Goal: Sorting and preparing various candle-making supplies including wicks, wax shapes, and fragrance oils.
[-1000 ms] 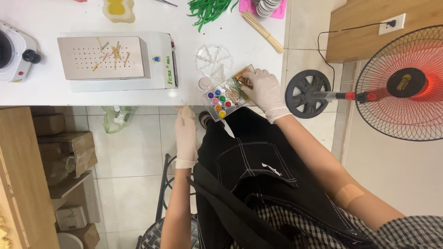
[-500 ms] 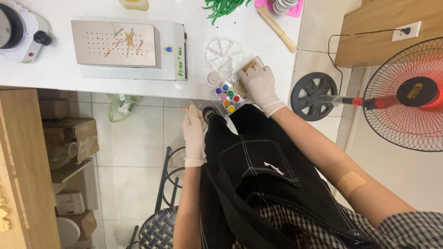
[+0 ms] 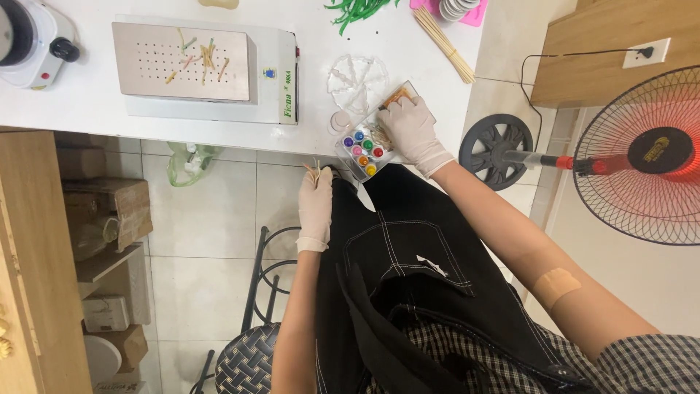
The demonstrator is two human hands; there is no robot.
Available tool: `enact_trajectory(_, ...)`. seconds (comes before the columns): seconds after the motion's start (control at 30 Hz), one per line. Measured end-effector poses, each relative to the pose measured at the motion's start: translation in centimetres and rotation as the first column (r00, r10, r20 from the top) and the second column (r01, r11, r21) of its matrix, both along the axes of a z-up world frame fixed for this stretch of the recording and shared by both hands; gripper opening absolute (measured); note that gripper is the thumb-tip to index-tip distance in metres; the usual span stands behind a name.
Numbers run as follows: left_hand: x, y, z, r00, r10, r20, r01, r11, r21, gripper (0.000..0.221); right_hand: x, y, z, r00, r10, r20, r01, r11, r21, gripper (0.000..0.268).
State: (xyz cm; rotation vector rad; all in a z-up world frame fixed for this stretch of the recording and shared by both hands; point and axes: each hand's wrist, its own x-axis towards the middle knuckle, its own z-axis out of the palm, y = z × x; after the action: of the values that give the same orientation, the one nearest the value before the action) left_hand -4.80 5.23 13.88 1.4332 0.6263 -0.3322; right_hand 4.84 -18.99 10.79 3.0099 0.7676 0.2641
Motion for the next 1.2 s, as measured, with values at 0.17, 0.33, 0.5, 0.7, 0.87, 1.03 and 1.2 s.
enact_trajectory(0.17,0.2,0.0,0.5,0.996,-0.011,-0.086,0.010,1.000,-0.011,0.022,0.2,-0.1,1.5,1.000,0.032,0.000,-0.031,0.998,0.061,0.019)
enact_trajectory(0.33,-0.2,0.7,-0.6,0.996,0.003,-0.085,-0.002,1.000,0.010,0.022,0.9,-0.8,1.1,0.990,0.136,0.037,-0.138,0.990,0.043,0.020)
enact_trajectory(0.5,-0.8,1.0,-0.7,0.994,0.029,-0.106,-0.028,1.000,0.014,0.025,1.9,-0.4,2.2,0.980,0.201,0.012,-0.201,0.979,0.031,0.014)
enact_trajectory(0.7,-0.9,0.3,-1.2,0.993,0.059,-0.101,-0.057,0.998,0.016,0.025,2.3,0.0,1.3,0.966,0.253,0.048,-0.243,0.959,-0.148,0.006)
enact_trajectory(0.87,-0.7,0.2,-1.9,0.996,0.055,-0.069,-0.053,0.998,0.021,0.025,2.1,-0.3,-0.8,0.968,0.242,0.064,-0.226,0.957,-0.183,0.008)
enact_trajectory(1.03,-0.5,0.5,-1.2,0.996,0.062,-0.072,-0.061,0.998,0.016,0.024,2.1,-0.1,0.6,0.966,0.235,0.109,-0.218,0.965,-0.146,0.009)
enact_trajectory(1.2,-0.3,1.0,-0.9,0.992,0.083,-0.092,-0.087,0.995,-0.043,0.022,1.8,0.1,9.1,0.809,-0.086,-0.582,0.362,0.852,0.378,0.015)
